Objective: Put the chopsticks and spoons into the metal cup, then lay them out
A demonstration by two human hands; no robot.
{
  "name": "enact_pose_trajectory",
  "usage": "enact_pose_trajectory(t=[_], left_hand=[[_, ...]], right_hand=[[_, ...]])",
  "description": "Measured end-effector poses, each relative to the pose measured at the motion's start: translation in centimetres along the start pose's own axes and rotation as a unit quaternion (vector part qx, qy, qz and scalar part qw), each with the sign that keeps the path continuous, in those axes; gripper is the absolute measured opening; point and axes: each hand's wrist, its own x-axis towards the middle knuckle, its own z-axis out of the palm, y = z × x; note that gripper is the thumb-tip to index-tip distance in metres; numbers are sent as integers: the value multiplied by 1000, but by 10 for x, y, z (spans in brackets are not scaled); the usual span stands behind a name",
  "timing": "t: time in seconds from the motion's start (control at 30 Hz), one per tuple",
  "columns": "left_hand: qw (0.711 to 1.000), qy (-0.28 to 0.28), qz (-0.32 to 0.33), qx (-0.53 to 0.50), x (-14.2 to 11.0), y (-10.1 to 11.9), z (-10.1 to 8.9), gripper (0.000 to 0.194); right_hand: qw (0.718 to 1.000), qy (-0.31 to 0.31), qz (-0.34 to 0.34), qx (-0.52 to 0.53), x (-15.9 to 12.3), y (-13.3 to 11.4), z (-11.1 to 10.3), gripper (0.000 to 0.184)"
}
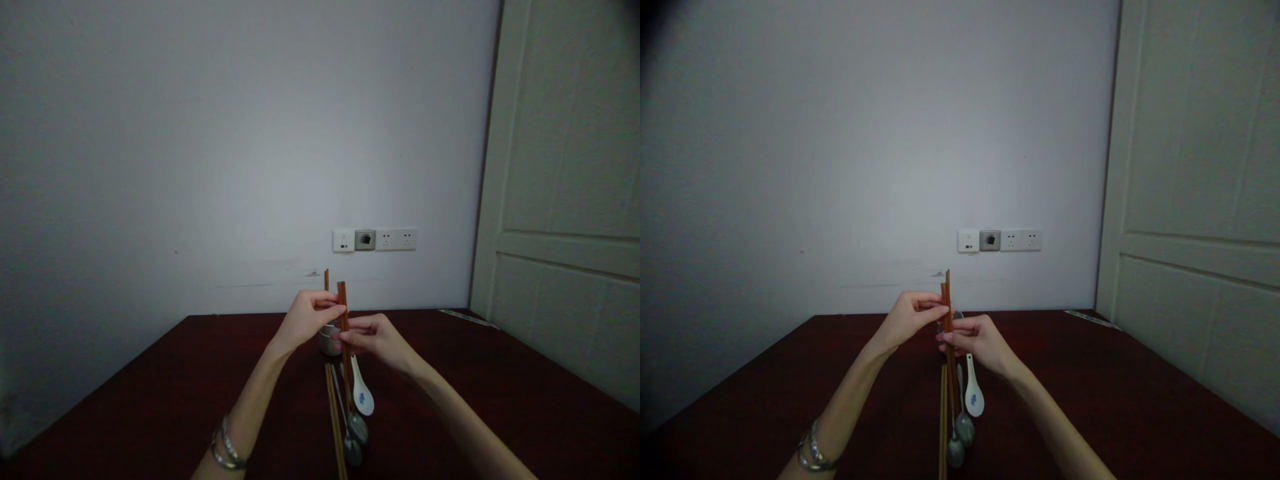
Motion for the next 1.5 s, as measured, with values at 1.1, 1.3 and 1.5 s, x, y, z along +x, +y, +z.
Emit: enact_pose_trajectory(t=[1.1, 1.3, 1.5], left_hand=[[999, -6, -37, -36, -3, -2, 0, 32], [999, -5, -24, -24, -5, 2, 1, 30], [1000, -4, -3, -10, -10, 11, 3, 26]], right_hand=[[1000, -15, -16, -7, 0, 4, 7, 37], [1000, -13, -24, -11, 0, 2, 7, 36], [999, -19, -29, -17, -2, -3, 11, 32]])
